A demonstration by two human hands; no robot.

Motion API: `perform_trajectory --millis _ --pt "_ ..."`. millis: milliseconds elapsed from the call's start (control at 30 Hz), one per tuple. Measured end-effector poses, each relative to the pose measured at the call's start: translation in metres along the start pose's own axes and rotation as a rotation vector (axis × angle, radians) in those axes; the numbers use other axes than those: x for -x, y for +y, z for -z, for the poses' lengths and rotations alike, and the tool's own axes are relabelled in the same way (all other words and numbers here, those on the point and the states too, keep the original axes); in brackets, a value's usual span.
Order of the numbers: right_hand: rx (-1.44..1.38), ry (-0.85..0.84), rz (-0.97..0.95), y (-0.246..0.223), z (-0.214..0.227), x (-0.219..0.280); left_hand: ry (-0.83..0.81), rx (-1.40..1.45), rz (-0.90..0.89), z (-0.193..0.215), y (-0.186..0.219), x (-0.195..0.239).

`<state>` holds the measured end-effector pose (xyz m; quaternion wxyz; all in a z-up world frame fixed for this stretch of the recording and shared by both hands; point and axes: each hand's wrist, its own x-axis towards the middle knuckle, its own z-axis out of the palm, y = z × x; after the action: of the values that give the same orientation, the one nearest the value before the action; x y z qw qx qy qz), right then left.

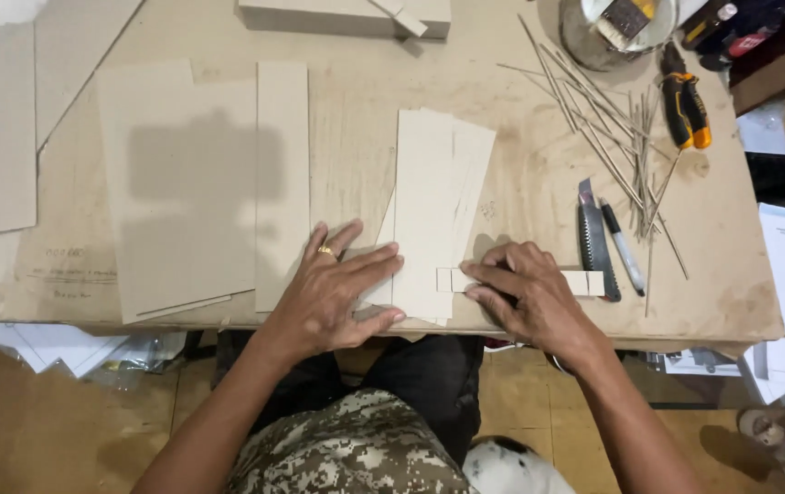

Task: The person marks a thin cardboard strip with a marker, then uses a utility knife to cut the strip into smaller pieces. They repeatedly measure and cut additional strips, occasionally referencing a printed document on the table.

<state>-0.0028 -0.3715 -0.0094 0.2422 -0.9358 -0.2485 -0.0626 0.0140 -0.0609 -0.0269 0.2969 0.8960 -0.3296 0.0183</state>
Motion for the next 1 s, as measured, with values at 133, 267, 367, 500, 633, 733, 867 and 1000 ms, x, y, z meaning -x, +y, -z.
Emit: perform_trajectory --millis 133,267,367,500,633,733,867,1000 --pt "0.023 -0.005 0.003 -0.0018 -0.0002 0.0013 -0.013 0.015 0.006 0.0011 0.0013 0.0002" --pt "0.028 -0.029 0.004 -0.0051 0.004 -0.0027 -0.002 -0.03 -0.015 0.0019 -0.0029 0.0007" --pt "0.023 -0.034 -0.002 -0.0047 -0.0005 0.003 -0.008 -0.023 -0.017 0.0019 0.0009 0.0031" --pt "0.006 -0.002 -0.01 -0.0015 -0.0033 0.0032 -0.006 -0.017 -0.016 0.0062 0.003 0.0003" --pt "-0.004 0.001 -0.015 -0.0061 -0.0006 0.0008 -0.013 -0.01 -0.011 0.0081 0.0047 0.0002" --pt "-0.017 0.009 -0.004 -0.0056 -0.0008 0.0002 0.023 0.002 -0.036 0.0064 0.0035 0.0017" --pt "-0.014 0.013 0.003 -0.0043 -0.0003 0.0002 0.051 -0.001 -0.054 0.0035 0.0018 0.0029" --pt "-0.013 0.003 -0.003 -0.0055 0.0009 0.0003 0.07 0.008 -0.055 0.0024 0.0013 0.0037"
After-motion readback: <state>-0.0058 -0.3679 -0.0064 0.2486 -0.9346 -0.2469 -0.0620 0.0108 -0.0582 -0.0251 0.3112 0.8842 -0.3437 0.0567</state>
